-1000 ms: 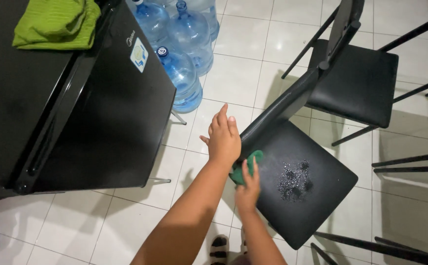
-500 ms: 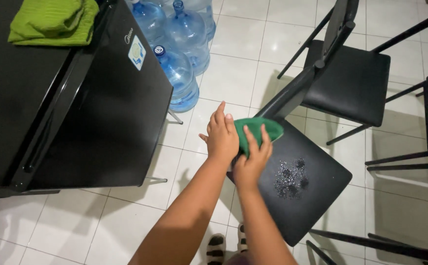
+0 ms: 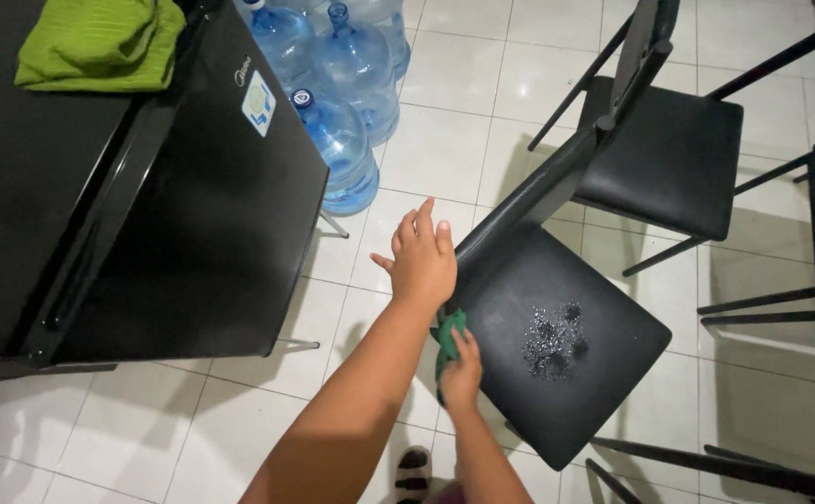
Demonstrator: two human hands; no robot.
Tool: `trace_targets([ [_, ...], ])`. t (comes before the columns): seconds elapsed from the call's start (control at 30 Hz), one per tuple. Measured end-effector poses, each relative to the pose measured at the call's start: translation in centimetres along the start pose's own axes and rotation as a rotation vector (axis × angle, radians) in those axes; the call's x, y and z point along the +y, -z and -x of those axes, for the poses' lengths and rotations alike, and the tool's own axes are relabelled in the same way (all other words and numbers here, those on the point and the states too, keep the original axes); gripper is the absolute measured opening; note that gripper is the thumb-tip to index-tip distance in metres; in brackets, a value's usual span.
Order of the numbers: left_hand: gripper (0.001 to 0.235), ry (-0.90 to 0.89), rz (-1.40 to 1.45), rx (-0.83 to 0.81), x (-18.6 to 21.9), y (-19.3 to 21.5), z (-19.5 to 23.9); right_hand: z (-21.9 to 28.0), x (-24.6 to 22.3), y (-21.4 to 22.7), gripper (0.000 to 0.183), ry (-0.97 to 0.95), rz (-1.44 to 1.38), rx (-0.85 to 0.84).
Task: The person cleans chairs by wiping the legs and frame with a cloth, spraying liquid onto a chair seat using a spray bottle, and wiping down the chair with the cloth.
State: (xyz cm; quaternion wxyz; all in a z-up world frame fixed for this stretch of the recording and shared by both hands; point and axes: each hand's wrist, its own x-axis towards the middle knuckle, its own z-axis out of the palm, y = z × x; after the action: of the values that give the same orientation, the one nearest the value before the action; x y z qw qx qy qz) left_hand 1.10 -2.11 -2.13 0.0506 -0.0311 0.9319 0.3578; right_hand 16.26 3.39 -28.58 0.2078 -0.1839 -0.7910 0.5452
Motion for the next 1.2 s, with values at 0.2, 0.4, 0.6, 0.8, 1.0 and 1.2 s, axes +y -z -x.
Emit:
trace_targets([
  [0.2, 0.053, 0.013, 0.040, -0.009, 0.2, 0.3, 0.0, -7.1, -10.5, 4.6, 0.071, 0.017, -0.408, 0.277],
  [0.4, 0.067, 0.017, 0.053, -0.052, 0.2, 0.8, 0.2, -9.2, -21.3, 3.6, 0.074, 0.338, 0.169, 0.149],
  [0.6, 0.051, 0.023, 0.104, -0.027, 0.4, 0.3, 0.1, -4.9, -9.8, -0.7, 0.075, 0.380, 0.183, 0.208],
  [0.8, 0.052, 0.046, 0.047, -0.045, 0.6, 0.5, 0.2, -1.3, -1.7, -0.9, 0.065, 0.176, 0.164, 0.033],
  [1.0, 0.051, 0.054, -0.006, -0.042, 0.7, 0.6, 0.2, -4.7, -7.4, 1.8, 0.054, 0.026, -0.343, 0.235],
  [1.2, 0.052, 0.056, -0.008, -0.038, 0.6, 0.5, 0.2, -12.3, -21.8, 6.1, 0.069, 0.188, -0.162, 0.241],
])
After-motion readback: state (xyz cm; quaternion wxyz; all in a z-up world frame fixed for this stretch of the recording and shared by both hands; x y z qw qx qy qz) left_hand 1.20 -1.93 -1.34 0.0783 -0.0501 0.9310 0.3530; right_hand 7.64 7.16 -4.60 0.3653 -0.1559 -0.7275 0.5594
